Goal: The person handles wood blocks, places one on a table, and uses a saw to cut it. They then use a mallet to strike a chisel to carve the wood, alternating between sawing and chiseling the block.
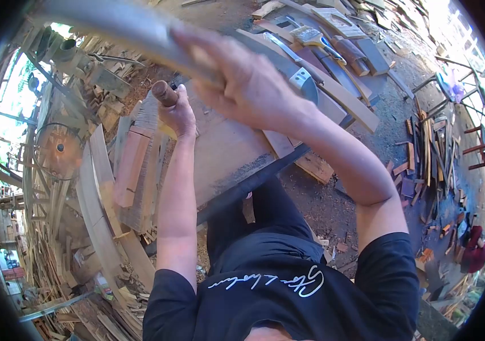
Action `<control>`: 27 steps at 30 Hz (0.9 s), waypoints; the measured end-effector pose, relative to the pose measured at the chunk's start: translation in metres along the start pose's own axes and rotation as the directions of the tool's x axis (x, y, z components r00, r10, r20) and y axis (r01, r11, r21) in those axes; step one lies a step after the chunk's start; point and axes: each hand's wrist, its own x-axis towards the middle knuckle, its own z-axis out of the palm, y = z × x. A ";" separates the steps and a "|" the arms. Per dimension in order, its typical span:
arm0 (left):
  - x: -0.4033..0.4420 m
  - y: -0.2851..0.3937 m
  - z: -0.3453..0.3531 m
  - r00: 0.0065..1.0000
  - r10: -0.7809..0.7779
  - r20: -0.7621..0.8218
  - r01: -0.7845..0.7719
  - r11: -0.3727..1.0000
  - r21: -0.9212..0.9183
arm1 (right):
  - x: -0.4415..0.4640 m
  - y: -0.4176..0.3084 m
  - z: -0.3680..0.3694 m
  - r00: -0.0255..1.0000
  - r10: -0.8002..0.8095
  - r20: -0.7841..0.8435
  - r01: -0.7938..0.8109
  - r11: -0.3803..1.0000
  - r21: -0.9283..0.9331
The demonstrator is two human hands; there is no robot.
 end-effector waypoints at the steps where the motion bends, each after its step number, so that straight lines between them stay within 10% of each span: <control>1: -0.001 -0.004 0.000 0.999 0.035 -0.018 -0.035 0.999 -0.002 | -0.012 0.010 0.006 0.923 0.157 0.350 -0.139 0.987 -0.078; 2: 0.000 -0.018 -0.002 0.999 0.037 -0.018 -0.037 0.999 0.002 | -0.015 0.013 0.006 0.707 0.308 0.636 -0.235 0.951 -0.199; 3: 0.004 -0.032 -0.002 1.000 0.011 -0.002 -0.011 1.000 -0.019 | -0.016 0.017 0.004 0.713 0.316 0.626 -0.246 0.949 -0.199; 8: -0.004 0.007 0.000 0.998 -0.066 -0.003 0.066 0.997 -0.039 | 0.030 -0.008 -0.013 0.986 -0.071 0.148 0.085 0.993 -0.088; 12: 0.000 -0.018 0.001 0.961 0.272 -0.044 -0.270 0.962 0.046 | 0.027 -0.021 0.001 0.977 -0.119 -0.179 0.126 0.992 0.028; 13: 0.001 -0.024 0.002 0.961 0.274 -0.045 -0.272 0.961 0.047 | 0.014 -0.020 -0.002 0.952 0.122 0.282 -0.114 0.992 -0.044; 16: 0.007 -0.025 0.006 0.987 0.126 -0.103 -0.136 0.986 -0.099 | -0.018 0.032 0.033 0.863 0.210 0.460 -0.204 0.977 -0.064; 20: -0.002 -0.006 -0.003 0.995 -0.098 -0.018 0.098 0.995 0.003 | 0.034 0.000 -0.001 0.946 0.135 0.293 -0.125 0.991 -0.052; 22: -0.001 -0.001 0.001 0.999 -0.047 -0.020 0.046 0.997 -0.067 | 0.055 -0.020 -0.001 0.995 -0.015 -0.102 0.017 1.000 0.022; 25: 0.004 -0.019 0.001 0.983 0.176 -0.056 -0.176 0.984 -0.003 | 0.030 -0.021 0.001 0.994 0.015 -0.107 0.002 0.988 0.152; 27: -0.002 -0.014 0.001 0.996 0.072 -0.061 -0.077 0.994 -0.082 | -0.014 0.022 0.032 0.784 0.262 0.563 -0.253 0.963 -0.096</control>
